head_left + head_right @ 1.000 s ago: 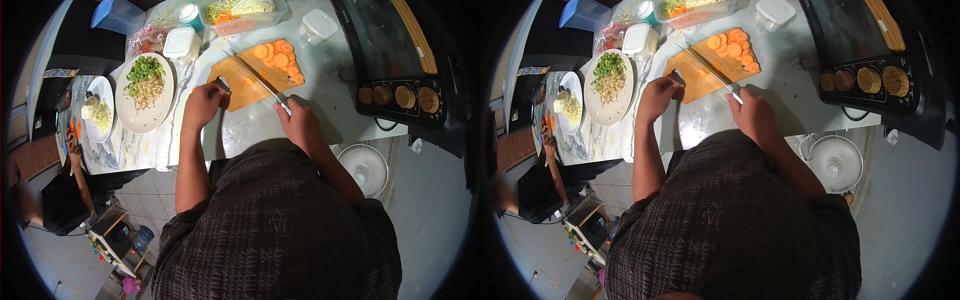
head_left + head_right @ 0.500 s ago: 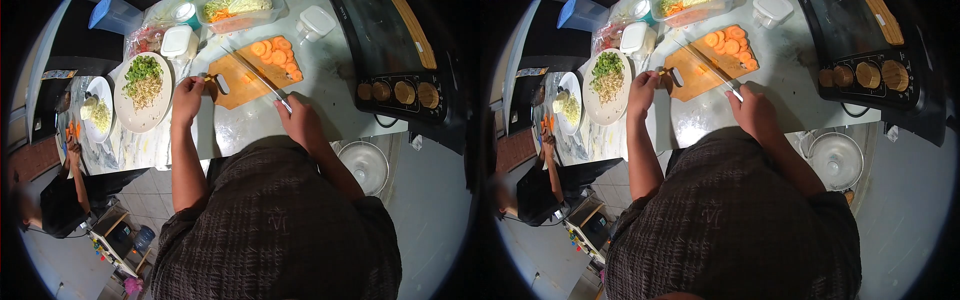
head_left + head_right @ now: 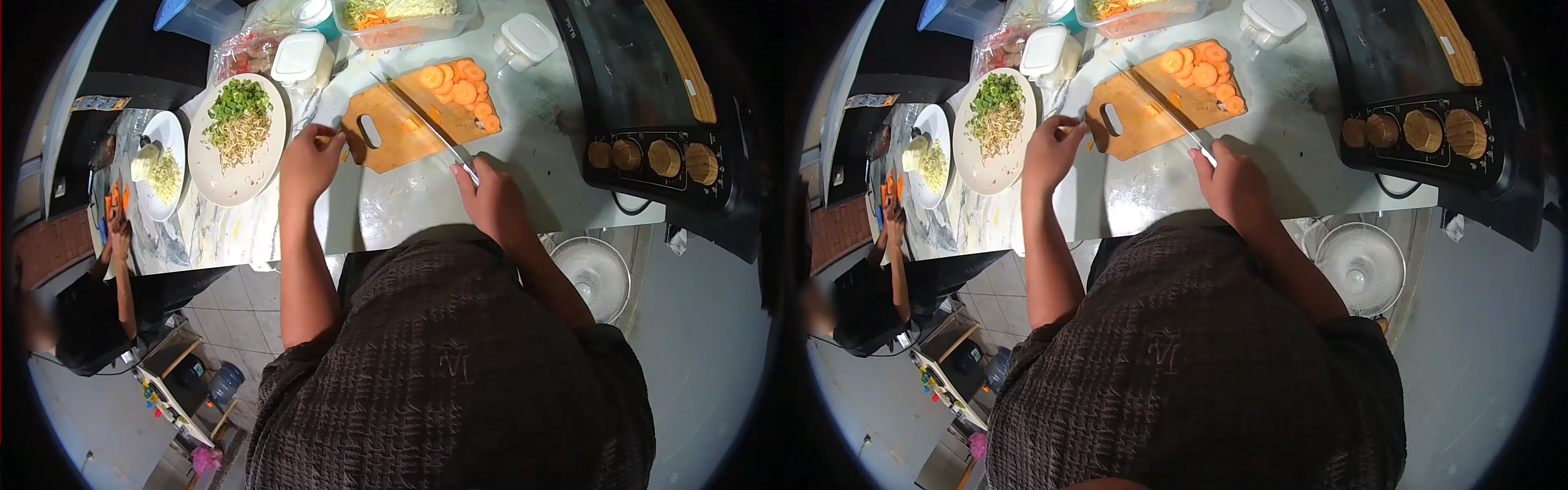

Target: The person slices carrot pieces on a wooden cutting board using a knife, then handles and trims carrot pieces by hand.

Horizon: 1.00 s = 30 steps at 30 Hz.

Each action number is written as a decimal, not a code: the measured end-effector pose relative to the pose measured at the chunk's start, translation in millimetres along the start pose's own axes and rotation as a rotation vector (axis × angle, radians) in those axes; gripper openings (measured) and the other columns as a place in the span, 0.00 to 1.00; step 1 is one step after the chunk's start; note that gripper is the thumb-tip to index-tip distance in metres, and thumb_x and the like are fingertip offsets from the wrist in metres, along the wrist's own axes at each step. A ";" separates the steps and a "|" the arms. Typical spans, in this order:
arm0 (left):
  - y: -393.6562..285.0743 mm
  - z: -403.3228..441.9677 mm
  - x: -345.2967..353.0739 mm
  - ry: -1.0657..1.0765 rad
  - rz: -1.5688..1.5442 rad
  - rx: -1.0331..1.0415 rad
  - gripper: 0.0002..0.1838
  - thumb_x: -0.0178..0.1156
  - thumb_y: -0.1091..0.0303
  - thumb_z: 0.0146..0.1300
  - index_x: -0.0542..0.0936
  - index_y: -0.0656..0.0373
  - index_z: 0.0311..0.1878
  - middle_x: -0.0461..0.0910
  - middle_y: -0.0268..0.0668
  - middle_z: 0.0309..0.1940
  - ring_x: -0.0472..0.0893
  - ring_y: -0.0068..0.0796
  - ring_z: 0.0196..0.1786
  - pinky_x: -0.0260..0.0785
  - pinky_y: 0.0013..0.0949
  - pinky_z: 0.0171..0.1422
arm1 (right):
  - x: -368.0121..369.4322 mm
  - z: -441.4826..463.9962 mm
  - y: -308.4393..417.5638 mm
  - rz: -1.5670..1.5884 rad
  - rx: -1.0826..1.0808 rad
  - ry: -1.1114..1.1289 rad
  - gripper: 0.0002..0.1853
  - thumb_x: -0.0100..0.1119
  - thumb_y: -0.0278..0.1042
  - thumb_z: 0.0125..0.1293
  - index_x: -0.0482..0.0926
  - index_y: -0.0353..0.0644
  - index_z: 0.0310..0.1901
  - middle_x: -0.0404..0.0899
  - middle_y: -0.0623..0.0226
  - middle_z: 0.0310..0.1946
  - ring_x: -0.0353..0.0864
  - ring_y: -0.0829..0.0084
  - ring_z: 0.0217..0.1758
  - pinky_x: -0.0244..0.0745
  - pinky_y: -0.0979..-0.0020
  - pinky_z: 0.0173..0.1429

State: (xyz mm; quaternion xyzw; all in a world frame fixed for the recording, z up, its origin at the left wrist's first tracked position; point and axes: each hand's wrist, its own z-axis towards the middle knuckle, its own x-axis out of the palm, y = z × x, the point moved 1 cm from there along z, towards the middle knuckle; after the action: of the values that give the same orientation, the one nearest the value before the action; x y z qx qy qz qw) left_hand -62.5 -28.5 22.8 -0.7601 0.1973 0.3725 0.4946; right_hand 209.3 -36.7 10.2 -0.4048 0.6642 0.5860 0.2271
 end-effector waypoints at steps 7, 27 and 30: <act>-39.2 8.5 50.4 0.400 -0.437 -0.105 0.16 0.61 0.60 0.67 0.80 0.66 0.33 0.79 0.35 0.21 0.74 0.21 0.18 0.66 0.26 0.23 | -0.3 1.6 3.0 -0.012 -0.024 -0.010 0.20 0.56 0.50 0.69 0.74 0.38 0.31 0.78 0.48 0.21 0.79 0.42 0.29 0.73 0.49 0.33; -51.3 18.5 59.7 0.466 -0.524 -0.333 0.13 0.64 0.65 0.64 0.80 0.63 0.27 0.76 0.30 0.17 0.71 0.15 0.16 0.53 0.22 0.16 | 1.4 3.2 4.1 0.025 -0.086 0.029 0.20 0.55 0.49 0.70 0.73 0.38 0.31 0.77 0.47 0.19 0.80 0.43 0.27 0.74 0.49 0.31; -50.9 18.5 60.3 0.471 -0.526 -0.348 0.13 0.64 0.65 0.64 0.80 0.63 0.27 0.76 0.30 0.17 0.71 0.15 0.16 0.52 0.22 0.16 | 0.1 3.3 5.3 -0.019 -0.088 0.036 0.20 0.56 0.49 0.70 0.73 0.38 0.31 0.77 0.47 0.19 0.80 0.43 0.27 0.74 0.49 0.31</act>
State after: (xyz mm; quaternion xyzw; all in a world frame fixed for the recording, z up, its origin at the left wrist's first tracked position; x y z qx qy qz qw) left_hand 3.5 14.3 3.4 -0.9218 0.0378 0.0763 0.3783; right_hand 204.4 -33.6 12.6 -0.4314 0.6377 0.6051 0.2027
